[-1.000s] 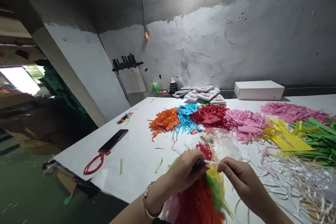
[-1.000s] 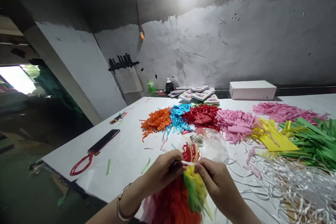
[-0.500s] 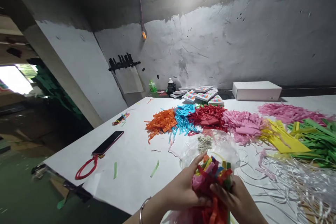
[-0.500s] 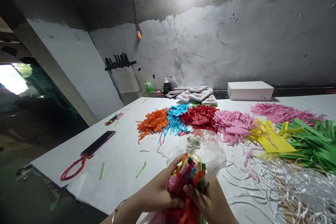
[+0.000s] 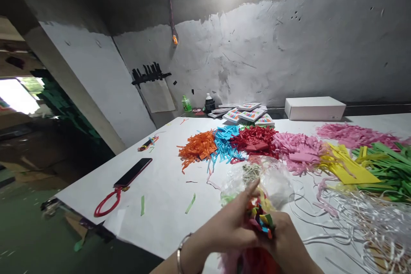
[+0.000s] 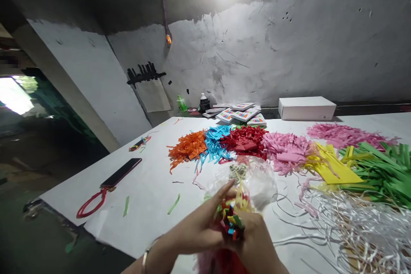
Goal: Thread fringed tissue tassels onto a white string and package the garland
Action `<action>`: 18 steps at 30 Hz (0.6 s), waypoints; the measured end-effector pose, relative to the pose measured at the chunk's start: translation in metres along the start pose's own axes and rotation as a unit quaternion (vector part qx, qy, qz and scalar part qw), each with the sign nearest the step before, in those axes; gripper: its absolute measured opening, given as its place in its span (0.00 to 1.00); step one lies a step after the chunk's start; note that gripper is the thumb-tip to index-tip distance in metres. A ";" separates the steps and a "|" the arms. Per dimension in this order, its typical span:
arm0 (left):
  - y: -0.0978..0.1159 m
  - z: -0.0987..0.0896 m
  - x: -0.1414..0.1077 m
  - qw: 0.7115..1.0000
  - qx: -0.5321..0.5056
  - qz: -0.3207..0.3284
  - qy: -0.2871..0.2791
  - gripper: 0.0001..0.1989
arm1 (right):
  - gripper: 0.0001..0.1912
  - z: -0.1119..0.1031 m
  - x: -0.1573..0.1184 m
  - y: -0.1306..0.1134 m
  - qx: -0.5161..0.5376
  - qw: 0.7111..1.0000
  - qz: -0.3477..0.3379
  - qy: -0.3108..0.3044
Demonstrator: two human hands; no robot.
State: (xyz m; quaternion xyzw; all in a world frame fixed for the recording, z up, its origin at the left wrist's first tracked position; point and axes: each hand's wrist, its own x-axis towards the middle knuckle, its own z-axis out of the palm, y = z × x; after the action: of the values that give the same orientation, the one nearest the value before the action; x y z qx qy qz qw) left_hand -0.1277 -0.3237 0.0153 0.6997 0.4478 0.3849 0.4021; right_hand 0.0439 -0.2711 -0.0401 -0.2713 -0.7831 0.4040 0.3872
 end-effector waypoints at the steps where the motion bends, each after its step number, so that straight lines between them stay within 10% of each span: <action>1: -0.007 0.013 0.002 0.996 -0.086 0.001 0.012 0.56 | 0.25 0.000 -0.001 -0.002 0.015 1.000 0.001 -0.004; 8: -0.033 0.082 0.007 0.875 -0.479 0.039 0.061 0.59 | 0.25 -0.001 -0.020 -0.009 0.058 0.984 0.089 0.141; 14: -0.014 0.076 0.009 0.923 -0.378 0.001 0.073 0.32 | 0.23 0.002 -0.008 -0.030 0.134 0.955 0.183 0.192; 18: -0.022 0.067 0.006 0.936 -0.331 -0.069 0.098 0.26 | 0.24 -0.008 0.005 -0.036 0.123 0.973 0.152 0.119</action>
State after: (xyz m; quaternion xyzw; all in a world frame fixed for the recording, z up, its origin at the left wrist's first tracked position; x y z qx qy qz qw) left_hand -0.0722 -0.3265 -0.0290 0.4529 0.3792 0.5499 0.5905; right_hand 0.0433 -0.2829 -0.0048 -0.3833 -0.6252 0.5165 0.4421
